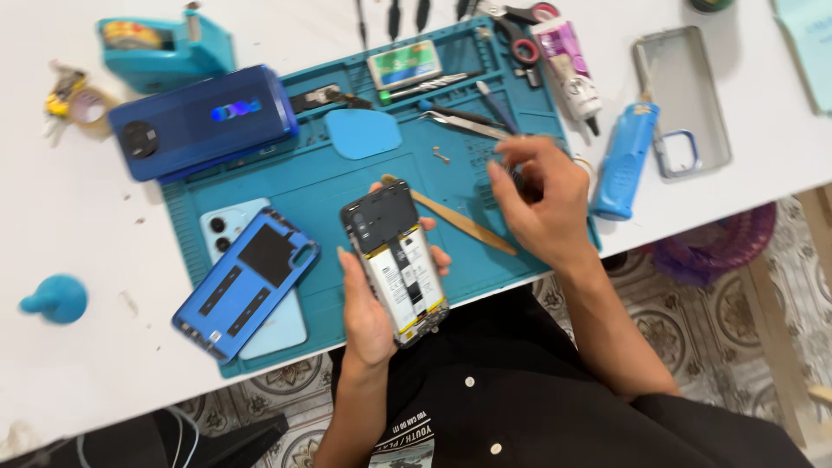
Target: The person repairs a smartphone at a workbench. They hold the opened phone, use a screwdriver and a pry tool to work on the internal components, remove the battery and set it on the mat, then brush the empty phone chassis with a wooden-handled brush.
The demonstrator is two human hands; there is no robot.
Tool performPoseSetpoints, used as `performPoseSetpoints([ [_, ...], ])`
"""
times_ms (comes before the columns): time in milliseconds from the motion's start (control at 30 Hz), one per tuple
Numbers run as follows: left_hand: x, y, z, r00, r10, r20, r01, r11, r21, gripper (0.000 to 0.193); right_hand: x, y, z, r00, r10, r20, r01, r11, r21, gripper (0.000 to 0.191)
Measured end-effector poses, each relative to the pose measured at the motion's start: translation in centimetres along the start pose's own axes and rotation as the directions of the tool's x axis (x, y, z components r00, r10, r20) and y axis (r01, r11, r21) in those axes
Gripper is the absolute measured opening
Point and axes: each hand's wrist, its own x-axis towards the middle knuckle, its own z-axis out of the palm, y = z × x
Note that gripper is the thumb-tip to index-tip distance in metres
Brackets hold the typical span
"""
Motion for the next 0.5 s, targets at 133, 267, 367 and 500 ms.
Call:
performPoseSetpoints([
  [133, -0.3, 0.5, 0.1, 0.999, -0.039, -0.008, 0.038, 0.999, -0.030, 0.079, -0.1, -0.4, 0.3, 0.993, -0.033, 0.111, 0.038, 0.998, -0.046, 0.012],
  [267, -0.7, 1.1, 0.1, 0.997, -0.059, 0.054, 0.061, 0.997, -0.036, 0.082, -0.1, -1.2, -0.1, 0.986, -0.049, 0.158, 0.054, 0.998, -0.030, 0.012],
  [367, -1.3, 1.3, 0.1, 0.996, -0.078, 0.040, 0.080, 0.996, -0.043, 0.086, -0.5, -1.8, -0.2, 0.979, -0.089, 0.185, 0.095, 0.995, -0.028, 0.015],
  [500, -2.0, 1.1, 0.3, 0.995, -0.073, 0.061, 0.075, 0.997, -0.034, 0.087, -0.9, -3.2, -1.1, 0.962, -0.146, 0.230, 0.154, 0.988, -0.016, 0.035],
])
